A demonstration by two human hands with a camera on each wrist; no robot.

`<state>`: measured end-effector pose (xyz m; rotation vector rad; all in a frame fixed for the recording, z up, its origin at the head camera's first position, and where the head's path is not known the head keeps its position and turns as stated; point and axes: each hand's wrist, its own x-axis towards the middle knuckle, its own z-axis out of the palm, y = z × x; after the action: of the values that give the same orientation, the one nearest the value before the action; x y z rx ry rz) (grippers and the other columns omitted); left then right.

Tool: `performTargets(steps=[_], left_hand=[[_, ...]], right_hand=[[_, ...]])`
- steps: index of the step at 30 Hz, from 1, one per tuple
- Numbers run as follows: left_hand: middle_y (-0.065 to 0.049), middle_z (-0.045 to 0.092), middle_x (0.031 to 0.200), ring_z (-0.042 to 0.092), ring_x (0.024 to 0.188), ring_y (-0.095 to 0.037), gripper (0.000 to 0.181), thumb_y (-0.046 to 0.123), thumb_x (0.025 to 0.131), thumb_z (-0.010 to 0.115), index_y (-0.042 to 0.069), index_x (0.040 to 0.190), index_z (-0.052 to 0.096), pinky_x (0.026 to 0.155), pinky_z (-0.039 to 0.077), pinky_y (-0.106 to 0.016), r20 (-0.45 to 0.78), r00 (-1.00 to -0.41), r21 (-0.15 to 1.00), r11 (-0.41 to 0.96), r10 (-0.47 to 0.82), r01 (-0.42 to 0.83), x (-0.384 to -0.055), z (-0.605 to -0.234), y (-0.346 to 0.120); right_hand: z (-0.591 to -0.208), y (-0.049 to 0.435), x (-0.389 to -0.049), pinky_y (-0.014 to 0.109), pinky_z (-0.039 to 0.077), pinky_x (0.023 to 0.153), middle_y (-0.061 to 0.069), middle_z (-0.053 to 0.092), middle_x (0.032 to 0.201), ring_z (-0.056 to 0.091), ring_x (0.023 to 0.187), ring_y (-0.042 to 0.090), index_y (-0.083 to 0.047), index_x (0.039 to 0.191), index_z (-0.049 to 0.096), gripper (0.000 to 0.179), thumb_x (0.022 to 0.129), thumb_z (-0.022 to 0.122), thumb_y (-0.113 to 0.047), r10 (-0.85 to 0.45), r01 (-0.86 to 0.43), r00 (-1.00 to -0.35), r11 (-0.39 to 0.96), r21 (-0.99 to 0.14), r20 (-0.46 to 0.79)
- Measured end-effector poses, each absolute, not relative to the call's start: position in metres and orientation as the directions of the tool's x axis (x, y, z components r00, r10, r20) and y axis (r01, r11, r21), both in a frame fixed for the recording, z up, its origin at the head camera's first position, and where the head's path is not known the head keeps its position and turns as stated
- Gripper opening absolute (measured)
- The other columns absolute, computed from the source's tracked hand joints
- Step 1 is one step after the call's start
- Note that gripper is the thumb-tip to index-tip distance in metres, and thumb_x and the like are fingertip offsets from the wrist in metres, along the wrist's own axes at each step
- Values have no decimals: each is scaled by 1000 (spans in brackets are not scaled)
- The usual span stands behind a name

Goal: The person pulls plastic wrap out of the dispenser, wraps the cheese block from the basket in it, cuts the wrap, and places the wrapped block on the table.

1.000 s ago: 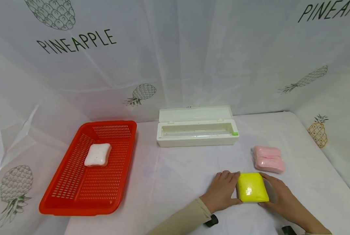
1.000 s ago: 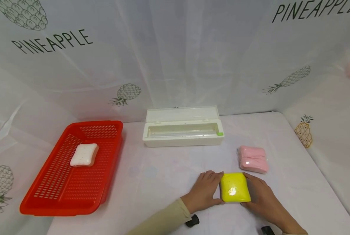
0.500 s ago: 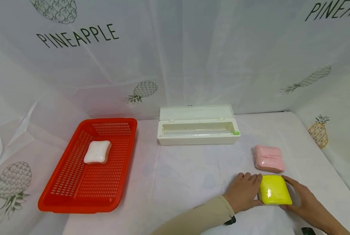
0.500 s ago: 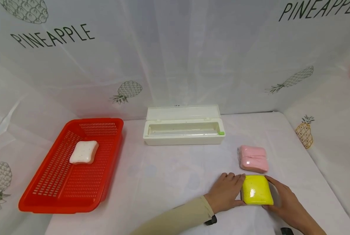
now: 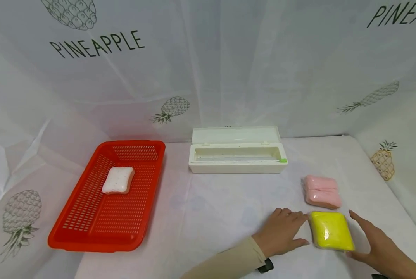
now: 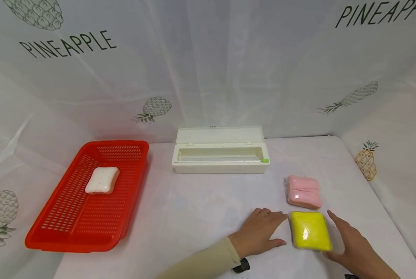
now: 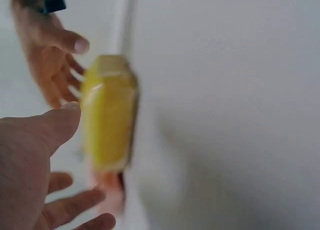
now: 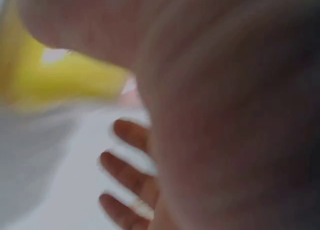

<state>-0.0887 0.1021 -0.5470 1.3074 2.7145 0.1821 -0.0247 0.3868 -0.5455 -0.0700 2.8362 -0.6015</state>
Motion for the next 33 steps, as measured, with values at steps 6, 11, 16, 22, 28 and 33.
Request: performTargets(steps=[6,11,16,22,28,33], left_hand=[[15,69,134,57,124,-6,41,43,104,68,24,140,67,105,41,-22,188,-693,366,605,696,707,-96,-528,30],[3,72,128,61,121,-16,34,28,99,77,15,131,72,100,48,-34,340,-811,492,645,476,585,-119,-519,-25],[-6,70,133,58,126,-27,38,17,96,80,9,132,69,104,47,-45,357,-888,565,691,289,451,-151,-505,-66],[-12,66,137,56,131,-35,47,12,94,80,6,138,64,109,44,-53,381,-885,507,740,269,443,-189,-499,-94],[-13,61,146,50,140,-35,51,22,101,73,6,147,58,118,36,-55,254,-892,391,804,373,448,-216,-501,-101],[-13,59,150,49,141,-35,50,31,107,63,6,150,55,120,32,-53,140,-901,323,841,412,434,-228,-498,-100]], right_hand=[[-506,356,-42,77,43,89,40,54,136,51,118,59,9,142,51,68,89,85,-15,-73,-56,-997,893,-446,-20],[-488,316,-65,70,50,88,28,61,134,57,117,46,1,136,59,58,86,86,-5,-149,-228,-970,840,-492,195],[-480,282,-98,12,41,107,17,63,135,59,120,35,-3,138,61,55,88,84,-4,-282,-439,-889,750,-495,361],[-479,253,-143,56,45,104,20,60,139,56,128,43,0,141,58,54,92,80,-4,-356,-513,-854,697,-501,379],[-488,238,-187,67,43,104,28,58,140,55,128,50,7,139,58,51,94,78,-4,-384,-533,-843,695,-482,378],[-489,234,-209,68,45,105,30,59,141,59,126,53,9,139,58,52,96,78,-11,-419,-509,-858,765,-395,296]])
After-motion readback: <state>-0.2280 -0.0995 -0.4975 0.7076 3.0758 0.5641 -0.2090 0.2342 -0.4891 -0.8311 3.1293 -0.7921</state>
